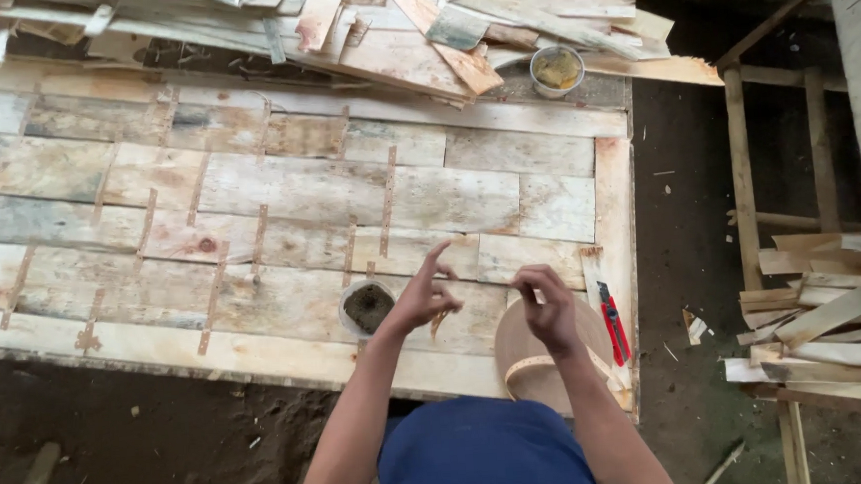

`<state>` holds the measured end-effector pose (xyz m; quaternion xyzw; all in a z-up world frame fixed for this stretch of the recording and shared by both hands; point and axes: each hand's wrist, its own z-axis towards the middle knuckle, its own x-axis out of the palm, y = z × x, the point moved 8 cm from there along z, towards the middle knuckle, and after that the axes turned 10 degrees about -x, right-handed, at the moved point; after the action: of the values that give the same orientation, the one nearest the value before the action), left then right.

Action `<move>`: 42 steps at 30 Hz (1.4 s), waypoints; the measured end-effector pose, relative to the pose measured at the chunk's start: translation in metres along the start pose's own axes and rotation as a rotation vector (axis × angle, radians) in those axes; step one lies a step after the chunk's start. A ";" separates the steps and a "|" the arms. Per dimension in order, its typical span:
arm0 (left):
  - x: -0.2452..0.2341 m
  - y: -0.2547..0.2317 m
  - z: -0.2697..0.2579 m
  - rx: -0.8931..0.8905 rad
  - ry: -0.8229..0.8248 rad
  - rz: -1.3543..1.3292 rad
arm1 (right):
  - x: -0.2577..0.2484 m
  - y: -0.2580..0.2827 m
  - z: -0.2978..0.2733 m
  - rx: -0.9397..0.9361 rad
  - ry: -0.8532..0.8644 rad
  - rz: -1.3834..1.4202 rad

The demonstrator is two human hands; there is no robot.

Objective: Applying glue to thin wood strips and fixing them onto a wooden panel to create a surface pattern.

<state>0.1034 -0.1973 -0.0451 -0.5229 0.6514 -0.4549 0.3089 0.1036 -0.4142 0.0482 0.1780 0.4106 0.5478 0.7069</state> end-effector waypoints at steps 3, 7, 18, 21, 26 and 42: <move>-0.003 -0.002 0.003 0.003 -0.025 -0.009 | -0.010 -0.032 0.014 0.143 0.036 -0.075; -0.005 -0.016 -0.003 -0.018 -0.062 0.010 | -0.028 -0.075 0.020 0.224 0.049 -0.008; -0.011 -0.008 -0.022 -0.024 -0.098 0.062 | -0.004 -0.095 0.013 0.509 0.236 -0.065; -0.007 -0.024 -0.035 -0.031 -0.053 0.094 | 0.069 -0.041 0.002 0.645 0.649 0.230; -0.015 -0.038 -0.052 -0.038 -0.044 0.175 | 0.119 -0.001 -0.004 0.583 0.916 0.155; -0.124 0.005 -0.112 -0.140 -0.184 0.245 | 0.204 0.024 -0.003 0.469 1.135 0.176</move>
<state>0.0351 -0.0478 -0.0142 -0.4991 0.7095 -0.3174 0.3832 0.0987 -0.2184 -0.0155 0.0426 0.8159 0.5083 0.2725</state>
